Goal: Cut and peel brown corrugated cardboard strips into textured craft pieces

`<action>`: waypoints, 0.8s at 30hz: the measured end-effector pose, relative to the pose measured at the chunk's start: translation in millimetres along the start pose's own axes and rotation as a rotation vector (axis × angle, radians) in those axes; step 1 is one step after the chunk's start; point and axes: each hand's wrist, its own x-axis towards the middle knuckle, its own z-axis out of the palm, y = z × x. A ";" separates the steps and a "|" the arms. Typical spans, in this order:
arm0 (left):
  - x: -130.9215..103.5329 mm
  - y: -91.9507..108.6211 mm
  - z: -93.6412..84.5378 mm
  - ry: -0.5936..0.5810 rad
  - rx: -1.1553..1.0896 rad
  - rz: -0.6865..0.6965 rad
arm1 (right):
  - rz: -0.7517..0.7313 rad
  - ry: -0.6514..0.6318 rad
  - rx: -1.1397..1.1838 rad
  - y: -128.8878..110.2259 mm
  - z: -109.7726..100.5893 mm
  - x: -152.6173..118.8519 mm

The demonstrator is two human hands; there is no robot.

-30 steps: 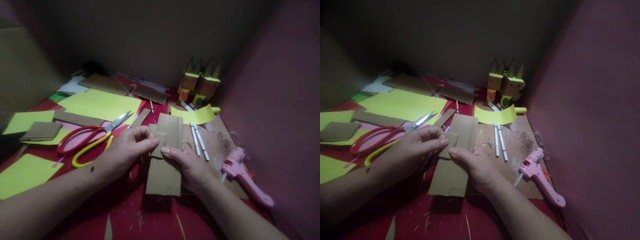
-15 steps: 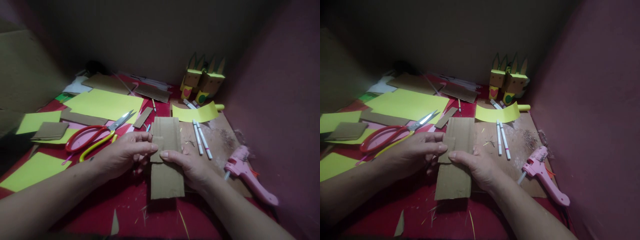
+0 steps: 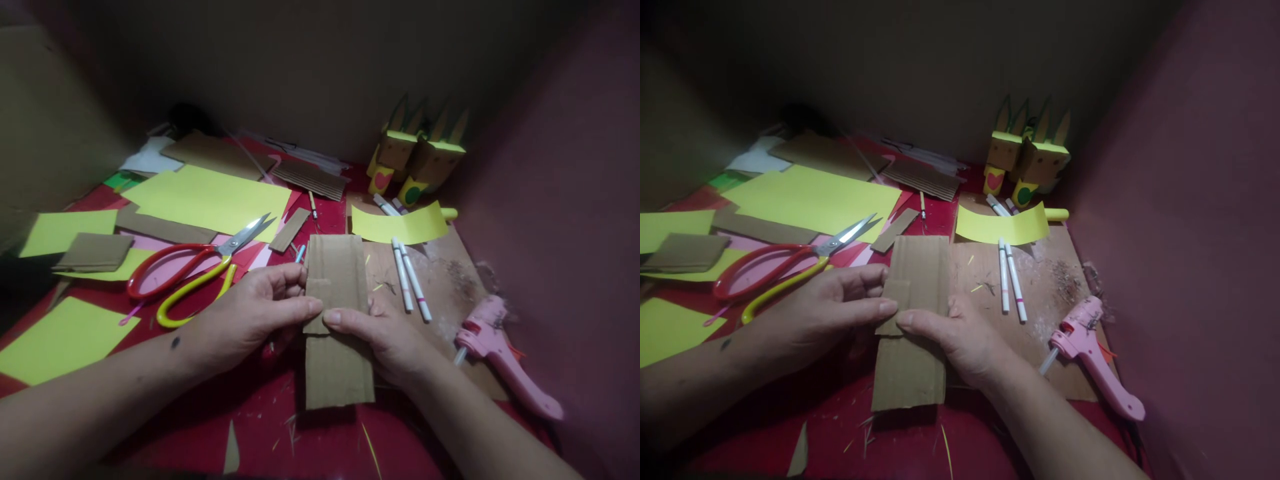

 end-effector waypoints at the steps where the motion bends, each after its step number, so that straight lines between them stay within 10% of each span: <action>1: -0.4 0.4 0.4 0.006 0.005 0.003 | 0.005 0.002 -0.002 0.4 -0.5 -0.2; 24: 0.3 -3.4 0.1 0.028 -0.011 0.036 | -0.022 -0.016 -0.058 2.2 -4.2 0.5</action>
